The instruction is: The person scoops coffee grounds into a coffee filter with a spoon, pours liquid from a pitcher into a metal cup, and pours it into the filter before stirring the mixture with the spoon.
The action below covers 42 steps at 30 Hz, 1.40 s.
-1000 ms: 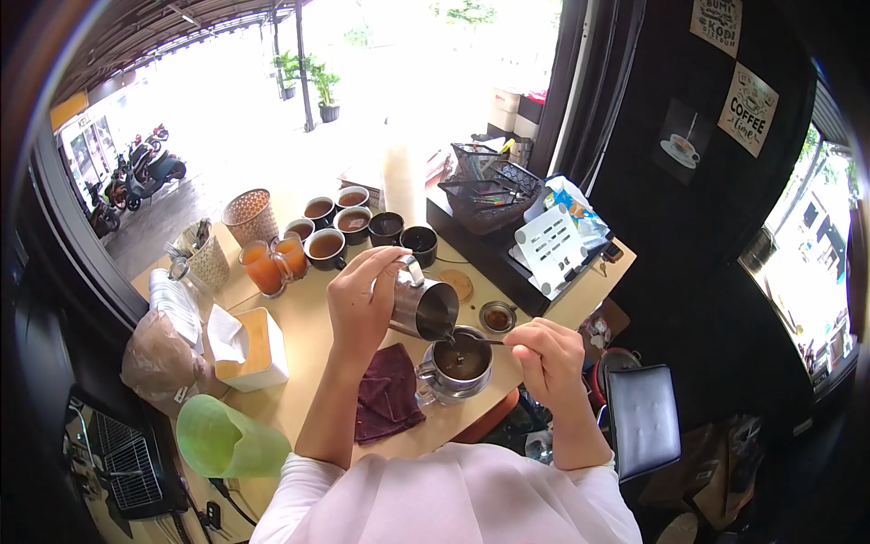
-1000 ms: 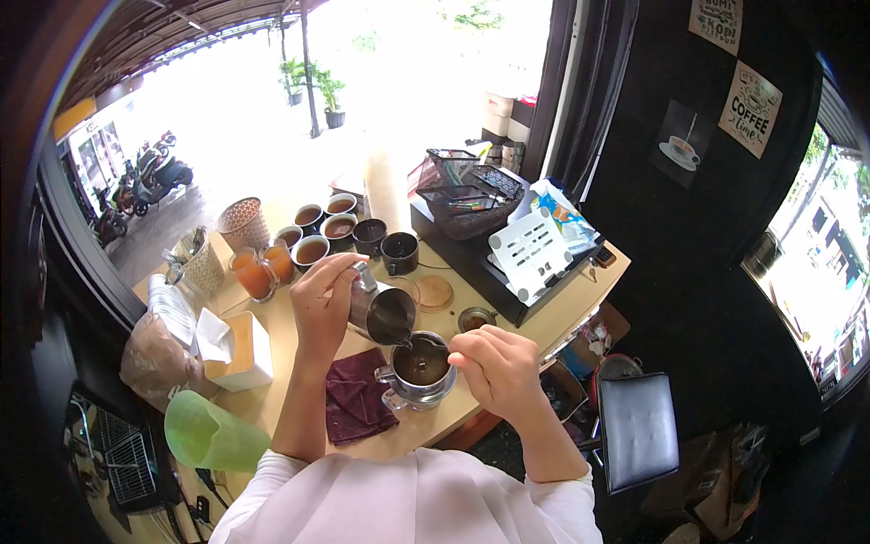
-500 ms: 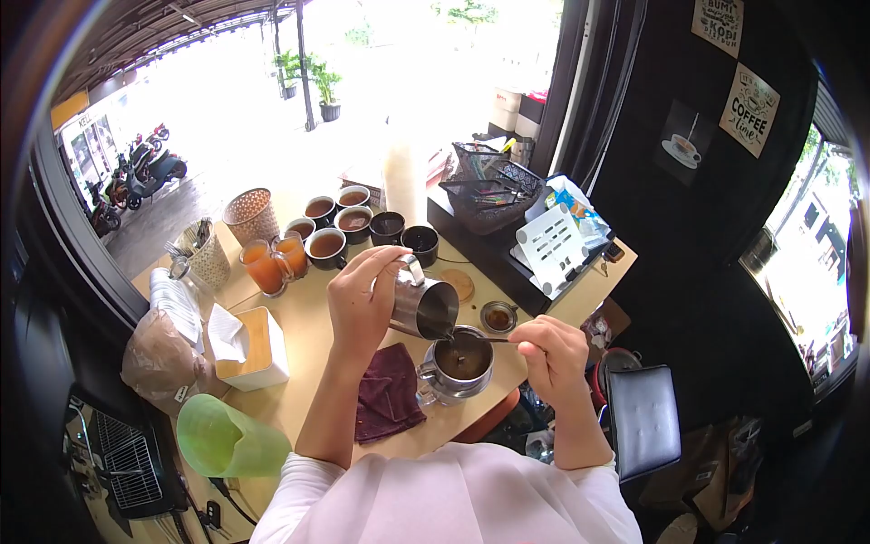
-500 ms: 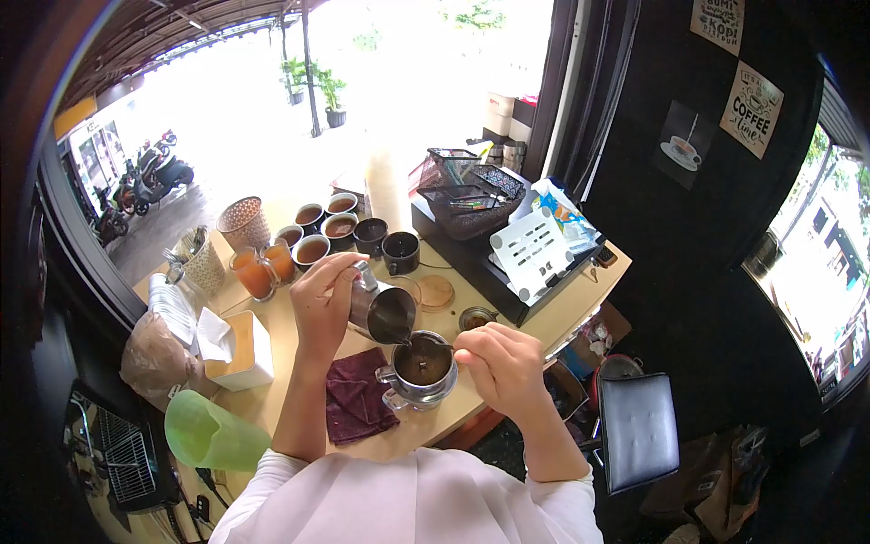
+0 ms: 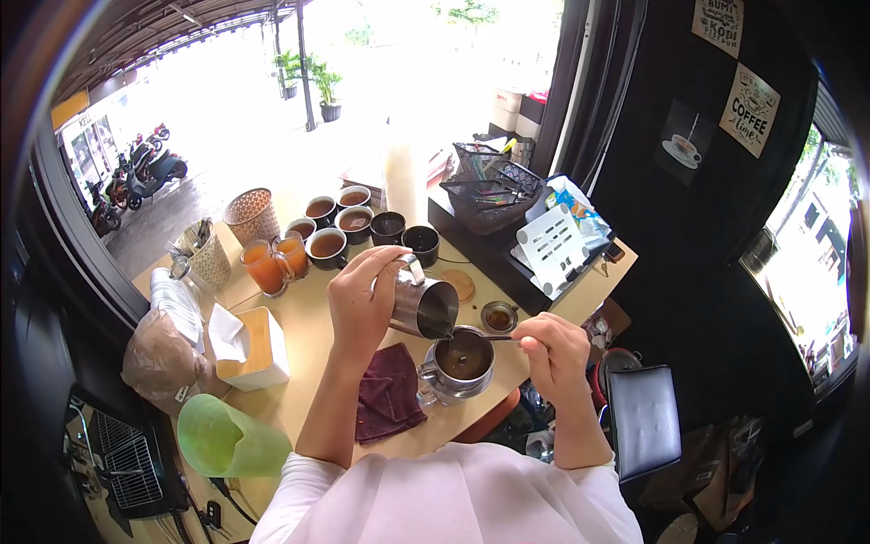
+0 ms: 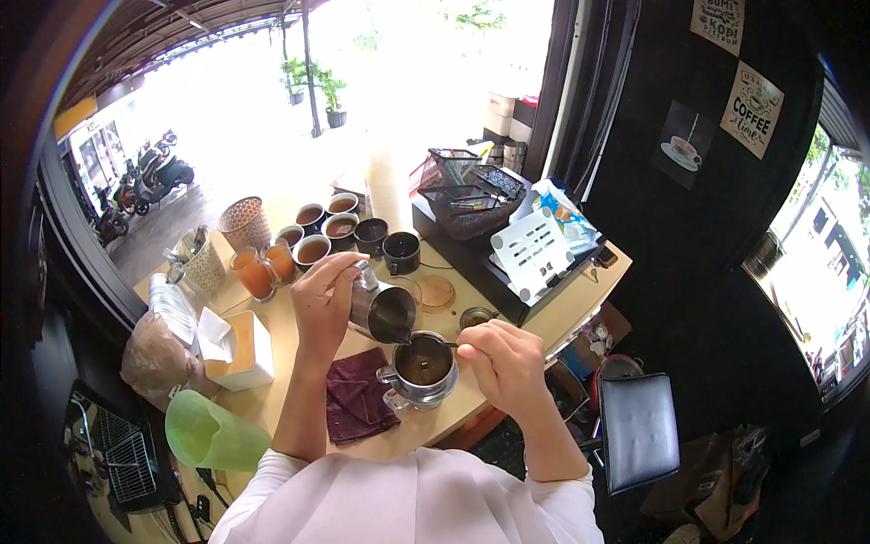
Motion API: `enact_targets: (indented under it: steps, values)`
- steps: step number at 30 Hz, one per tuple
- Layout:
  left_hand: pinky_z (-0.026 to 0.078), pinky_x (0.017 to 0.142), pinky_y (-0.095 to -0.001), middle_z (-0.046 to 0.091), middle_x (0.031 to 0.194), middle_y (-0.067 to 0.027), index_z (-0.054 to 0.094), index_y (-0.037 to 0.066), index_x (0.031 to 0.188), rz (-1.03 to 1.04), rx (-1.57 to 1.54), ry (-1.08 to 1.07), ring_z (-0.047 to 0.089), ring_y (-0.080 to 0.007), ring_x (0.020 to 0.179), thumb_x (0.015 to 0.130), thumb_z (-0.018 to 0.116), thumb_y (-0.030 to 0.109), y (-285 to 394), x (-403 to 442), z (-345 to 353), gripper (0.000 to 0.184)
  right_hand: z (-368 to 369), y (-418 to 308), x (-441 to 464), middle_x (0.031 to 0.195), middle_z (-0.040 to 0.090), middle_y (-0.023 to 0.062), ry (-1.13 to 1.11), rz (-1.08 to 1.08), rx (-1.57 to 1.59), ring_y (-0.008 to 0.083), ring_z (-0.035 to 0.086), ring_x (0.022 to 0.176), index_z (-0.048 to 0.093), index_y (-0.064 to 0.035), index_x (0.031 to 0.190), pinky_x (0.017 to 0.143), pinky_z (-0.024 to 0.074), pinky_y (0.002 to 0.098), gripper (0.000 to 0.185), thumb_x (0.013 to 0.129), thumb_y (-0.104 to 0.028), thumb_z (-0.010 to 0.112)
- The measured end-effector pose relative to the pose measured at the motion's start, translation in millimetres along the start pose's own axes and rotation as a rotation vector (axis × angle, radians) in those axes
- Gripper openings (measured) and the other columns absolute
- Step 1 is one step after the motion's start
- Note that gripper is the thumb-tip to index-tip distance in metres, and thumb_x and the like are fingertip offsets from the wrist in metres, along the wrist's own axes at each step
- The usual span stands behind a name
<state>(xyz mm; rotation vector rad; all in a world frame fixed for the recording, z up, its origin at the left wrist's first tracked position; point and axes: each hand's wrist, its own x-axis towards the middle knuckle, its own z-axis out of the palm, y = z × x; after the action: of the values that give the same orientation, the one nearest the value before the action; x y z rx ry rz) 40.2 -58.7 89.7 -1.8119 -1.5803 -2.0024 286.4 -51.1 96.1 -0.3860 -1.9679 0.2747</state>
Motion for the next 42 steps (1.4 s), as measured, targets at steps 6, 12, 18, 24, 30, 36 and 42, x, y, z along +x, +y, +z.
enact_targets:
  steps: [6,12,18,24,30,36,42]
  values:
    - [0.052,0.069,-0.0273,0.072,0.091,-0.0118,0.073,0.001,0.097,0.001,-0.004,0.000,0.069,-0.0179,0.077,0.088,0.064,0.005,-0.8,0.0,0.3,0.013,0.3,2.4,-2.7,0.071,0.063,0.0081,-0.003,0.043,0.034,0.0229,0.059,0.058,0.059,-0.0023,0.084,0.053,0.0456,0.0302,0.011,0.091,-0.010,0.063]
    - [0.052,0.073,-0.0255,0.072,0.092,-0.0103,0.072,-0.001,0.096,-0.013,0.000,-0.009,0.067,-0.0137,0.079,0.086,0.061,0.000,4.8,0.3,-0.8,0.015,2.1,3.2,-3.7,0.071,0.063,0.0082,0.004,0.055,0.066,0.0229,0.059,0.058,0.059,-0.0015,0.083,0.054,0.0457,0.0305,0.012,0.091,-0.010,0.062]
    - [0.052,0.073,-0.0260,0.072,0.092,-0.0107,0.072,-0.001,0.096,-0.015,-0.006,-0.011,0.067,-0.0145,0.081,0.086,0.062,0.000,6.7,0.3,-1.3,0.014,1.0,2.6,-2.8,0.071,0.062,0.0087,0.004,0.083,0.044,0.0231,0.059,0.059,0.060,-0.0014,0.083,0.054,0.0454,0.0303,0.011,0.092,-0.009,0.061]
    - [0.052,0.069,-0.0259,0.072,0.090,-0.0108,0.072,0.000,0.096,-0.019,-0.027,0.009,0.068,-0.0147,0.076,0.088,0.063,0.003,-1.6,-0.4,2.0,0.013,1.3,4.7,-3.5,0.070,0.062,0.0091,0.018,0.083,0.040,0.0234,0.060,0.059,0.060,-0.0012,0.083,0.054,0.0456,0.0304,0.011,0.092,-0.009,0.061]
    - [0.050,0.065,-0.0252,0.070,0.083,-0.0109,0.071,0.001,0.099,-0.132,-0.090,-0.004,0.066,-0.0124,0.072,0.088,0.064,0.004,-12.0,-2.3,4.3,0.013,0.3,6.3,-3.4,0.072,0.063,0.0086,0.015,0.057,0.031,0.0231,0.060,0.059,0.060,-0.0013,0.084,0.054,0.0462,0.0305,0.011,0.091,-0.009,0.063]
    - [0.047,0.061,-0.0235,0.069,0.081,-0.0078,0.071,0.000,0.100,-0.248,-0.135,-0.042,0.059,-0.0074,0.068,0.089,0.062,0.004,-38.0,-4.0,5.7,0.014,-3.2,5.2,-1.2,0.072,0.063,0.0077,-0.023,0.013,0.021,0.0230,0.060,0.058,0.060,-0.0016,0.084,0.053,0.0465,0.0305,0.010,0.089,-0.009,0.065]
    - [0.041,0.056,-0.0202,0.065,0.077,-0.0008,0.069,-0.002,0.103,-0.294,-0.138,-0.061,0.052,-0.0030,0.064,0.092,0.059,0.004,-44.8,-3.8,-0.6,0.016,-0.9,8.1,0.6,0.071,0.063,0.0076,-0.015,-0.028,0.031,0.0234,0.060,0.058,0.059,-0.0019,0.084,0.053,0.0466,0.0308,0.010,0.089,-0.008,0.065]
